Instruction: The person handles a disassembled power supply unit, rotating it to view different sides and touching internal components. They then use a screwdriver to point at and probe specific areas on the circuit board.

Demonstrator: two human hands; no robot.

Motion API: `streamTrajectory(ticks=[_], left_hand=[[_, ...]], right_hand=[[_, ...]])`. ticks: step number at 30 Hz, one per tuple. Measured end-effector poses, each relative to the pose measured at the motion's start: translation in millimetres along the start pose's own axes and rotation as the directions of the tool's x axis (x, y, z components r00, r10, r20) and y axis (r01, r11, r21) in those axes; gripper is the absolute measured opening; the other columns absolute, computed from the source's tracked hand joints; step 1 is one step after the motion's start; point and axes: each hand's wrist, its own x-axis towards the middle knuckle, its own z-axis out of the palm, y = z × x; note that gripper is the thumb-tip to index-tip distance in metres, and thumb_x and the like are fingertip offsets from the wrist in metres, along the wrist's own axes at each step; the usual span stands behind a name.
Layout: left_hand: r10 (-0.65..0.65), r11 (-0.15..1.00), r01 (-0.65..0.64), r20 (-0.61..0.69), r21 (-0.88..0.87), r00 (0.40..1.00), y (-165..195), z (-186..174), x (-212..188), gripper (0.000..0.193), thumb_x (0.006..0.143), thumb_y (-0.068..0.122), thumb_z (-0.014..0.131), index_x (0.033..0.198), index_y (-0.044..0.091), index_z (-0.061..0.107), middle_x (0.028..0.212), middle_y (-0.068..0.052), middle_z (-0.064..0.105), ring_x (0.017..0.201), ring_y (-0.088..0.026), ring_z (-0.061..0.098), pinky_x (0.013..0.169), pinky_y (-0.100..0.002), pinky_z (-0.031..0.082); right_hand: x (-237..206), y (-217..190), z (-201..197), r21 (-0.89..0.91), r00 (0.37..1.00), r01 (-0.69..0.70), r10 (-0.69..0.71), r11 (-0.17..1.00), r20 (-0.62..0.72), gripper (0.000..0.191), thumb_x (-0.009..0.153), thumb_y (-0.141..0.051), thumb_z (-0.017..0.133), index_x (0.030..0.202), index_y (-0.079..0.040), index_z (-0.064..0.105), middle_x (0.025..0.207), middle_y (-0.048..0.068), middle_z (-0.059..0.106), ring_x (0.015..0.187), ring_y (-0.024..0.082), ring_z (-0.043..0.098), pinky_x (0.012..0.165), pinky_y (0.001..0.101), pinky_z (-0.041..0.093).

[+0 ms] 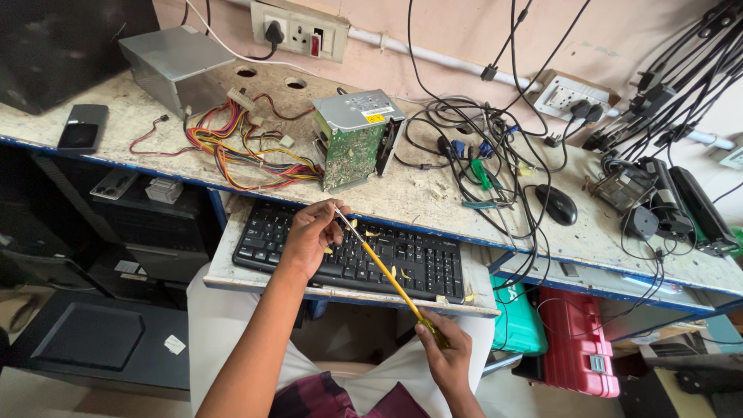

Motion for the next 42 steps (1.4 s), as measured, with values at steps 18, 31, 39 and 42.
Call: streamTrajectory(ticks=[18,31,39,42], left_hand=[[0.002,0.999,-0.001,-0.008,0.048,1.0,5,8,-2,0.034,0.097,0.029,0.069,0.112,0.0,0.072,0.105,-0.014,0.077,0.057,-0.011,0.059,0.055,-0.026,0.051],[-0.033,0.949,0.047,-0.05,0.31,0.998,4,15,-8,0.033,0.095,0.026,0.069,0.105,-0.005,0.077,0.093,-0.011,0.079,0.051,-0.009,0.06,0.047,-0.024,0.044],[-0.086,0.937,0.098,-0.05,0.335,0.995,1,7,-8,0.031,0.092,0.025,0.073,0.102,-0.004,0.078,0.083,-0.011,0.077,0.048,-0.011,0.062,0.047,-0.025,0.045],[-0.083,0.933,0.098,-0.059,0.347,0.995,1,6,-7,0.031,0.092,0.026,0.072,0.101,-0.003,0.078,0.082,-0.012,0.078,0.048,-0.012,0.063,0.047,-0.025,0.045]], right_hand=[[-2,0,8,0.013,0.999,-0.04,0.04,0.999,-0.025,0.031,0.084,-0.008,0.079,0.115,-0.002,0.077,0.088,0.01,0.079,0.077,0.013,0.07,0.071,0.026,0.055],[10,-63,3,-0.206,0.997,-0.082,0.079,0.975,-0.025,0.03,0.084,-0.015,0.08,0.113,-0.009,0.078,0.08,0.012,0.077,0.065,0.019,0.07,0.063,0.0297,0.054],[19,-95,0,-0.255,0.999,0.038,-0.037,0.966,0.006,0.03,0.083,-0.017,0.079,0.112,-0.008,0.077,0.089,0.013,0.08,0.072,0.021,0.077,0.066,0.0307,0.057],[20,-98,1,-0.255,1.0,-0.001,0.005,0.967,0.016,0.03,0.084,-0.017,0.078,0.112,-0.009,0.077,0.09,0.013,0.08,0.072,0.022,0.078,0.067,0.0311,0.058]])
